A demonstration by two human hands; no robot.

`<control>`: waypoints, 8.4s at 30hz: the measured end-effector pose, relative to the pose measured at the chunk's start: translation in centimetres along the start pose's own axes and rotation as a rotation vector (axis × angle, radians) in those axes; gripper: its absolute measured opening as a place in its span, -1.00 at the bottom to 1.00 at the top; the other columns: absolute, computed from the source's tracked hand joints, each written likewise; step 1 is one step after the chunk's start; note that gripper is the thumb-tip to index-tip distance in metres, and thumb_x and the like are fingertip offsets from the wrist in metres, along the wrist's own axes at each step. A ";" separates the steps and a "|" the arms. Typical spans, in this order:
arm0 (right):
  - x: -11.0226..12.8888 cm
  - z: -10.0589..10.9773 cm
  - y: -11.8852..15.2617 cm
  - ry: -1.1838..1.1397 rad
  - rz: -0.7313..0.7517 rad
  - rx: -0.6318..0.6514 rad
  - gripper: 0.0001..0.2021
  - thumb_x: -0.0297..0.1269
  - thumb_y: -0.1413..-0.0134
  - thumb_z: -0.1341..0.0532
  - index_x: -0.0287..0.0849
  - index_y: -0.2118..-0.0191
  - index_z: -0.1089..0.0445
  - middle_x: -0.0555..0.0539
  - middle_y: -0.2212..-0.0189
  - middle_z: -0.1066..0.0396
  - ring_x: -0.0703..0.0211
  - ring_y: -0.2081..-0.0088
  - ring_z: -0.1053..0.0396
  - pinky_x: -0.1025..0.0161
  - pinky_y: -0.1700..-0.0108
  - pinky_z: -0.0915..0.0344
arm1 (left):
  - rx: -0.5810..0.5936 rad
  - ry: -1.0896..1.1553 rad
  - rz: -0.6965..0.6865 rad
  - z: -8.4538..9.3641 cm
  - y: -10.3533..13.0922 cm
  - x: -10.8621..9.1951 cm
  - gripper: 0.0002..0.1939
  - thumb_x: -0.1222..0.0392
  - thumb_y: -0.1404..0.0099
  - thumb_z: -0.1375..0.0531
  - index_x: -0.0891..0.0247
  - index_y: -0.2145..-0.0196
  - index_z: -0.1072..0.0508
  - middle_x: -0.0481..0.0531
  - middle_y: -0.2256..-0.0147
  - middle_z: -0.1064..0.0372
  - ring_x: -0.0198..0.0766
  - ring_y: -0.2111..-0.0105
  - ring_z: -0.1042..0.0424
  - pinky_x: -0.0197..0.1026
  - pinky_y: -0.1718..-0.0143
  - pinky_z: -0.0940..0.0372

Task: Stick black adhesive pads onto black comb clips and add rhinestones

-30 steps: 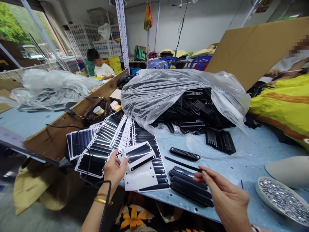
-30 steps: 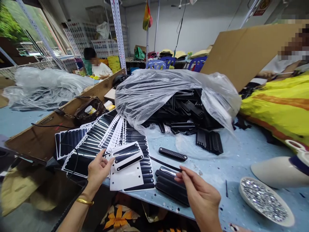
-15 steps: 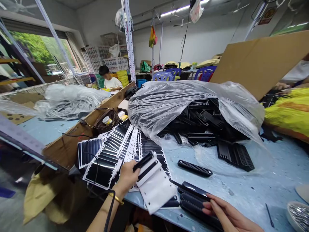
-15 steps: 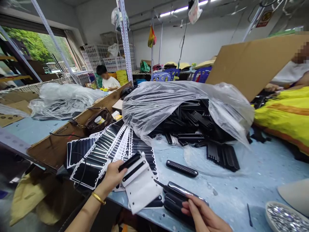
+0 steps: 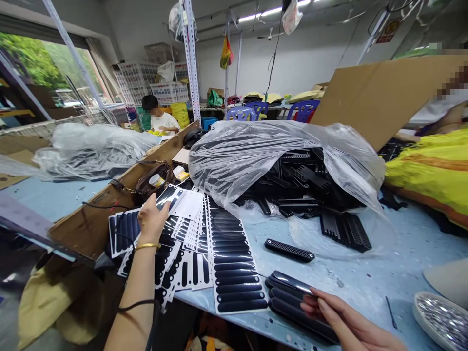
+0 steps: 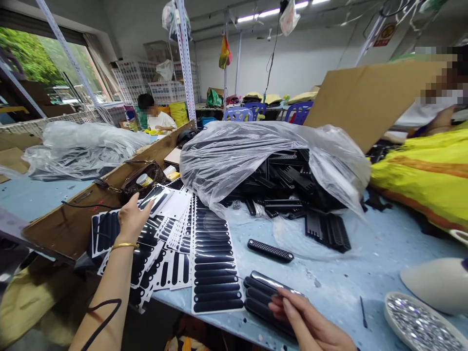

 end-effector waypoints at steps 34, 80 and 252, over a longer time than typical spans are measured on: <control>3.6 0.5 -5.4 0.752 0.726 0.367 -0.92 -0.38 -0.14 -0.26 -0.23 0.27 -0.52 -0.12 0.44 -0.49 0.13 0.39 -0.44 0.24 0.34 -0.38 | 1.340 1.211 0.170 -9.5 21.4 -18.4 -0.66 0.03 0.05 -0.39 0.36 0.56 -0.42 0.03 0.66 -0.44 -0.35 0.73 -0.38 -0.40 0.69 -0.07; -2.0 0.6 -9.6 0.921 0.730 0.510 -0.87 -0.45 -0.18 -0.16 -0.17 0.33 -0.44 -0.14 0.40 -0.49 0.10 0.34 -0.44 0.21 0.25 -0.38 | 1.298 0.889 0.020 -15.7 20.8 -15.4 -0.76 0.32 0.00 -0.23 0.35 0.30 -0.46 -0.15 0.65 -0.34 -0.34 0.69 -0.43 -0.42 0.73 -0.24; -6.0 1.6 -10.7 0.569 0.172 0.133 -0.72 -0.25 0.03 -0.26 -0.16 0.67 -0.31 0.02 0.64 -0.35 0.26 0.54 -0.26 0.30 0.43 -0.12 | 1.079 0.063 -1.132 -16.7 24.5 -23.1 -0.93 0.29 -0.12 -0.26 0.29 0.39 -0.53 0.11 0.38 -0.50 -0.09 0.26 -0.45 -0.16 0.21 -0.27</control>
Point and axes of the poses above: each hand's wrist, its own y-axis away from the middle knuckle, its own z-axis out of the back of the hand, x = y × z, the point moved 4 cm from there along -y, towards the middle knuckle
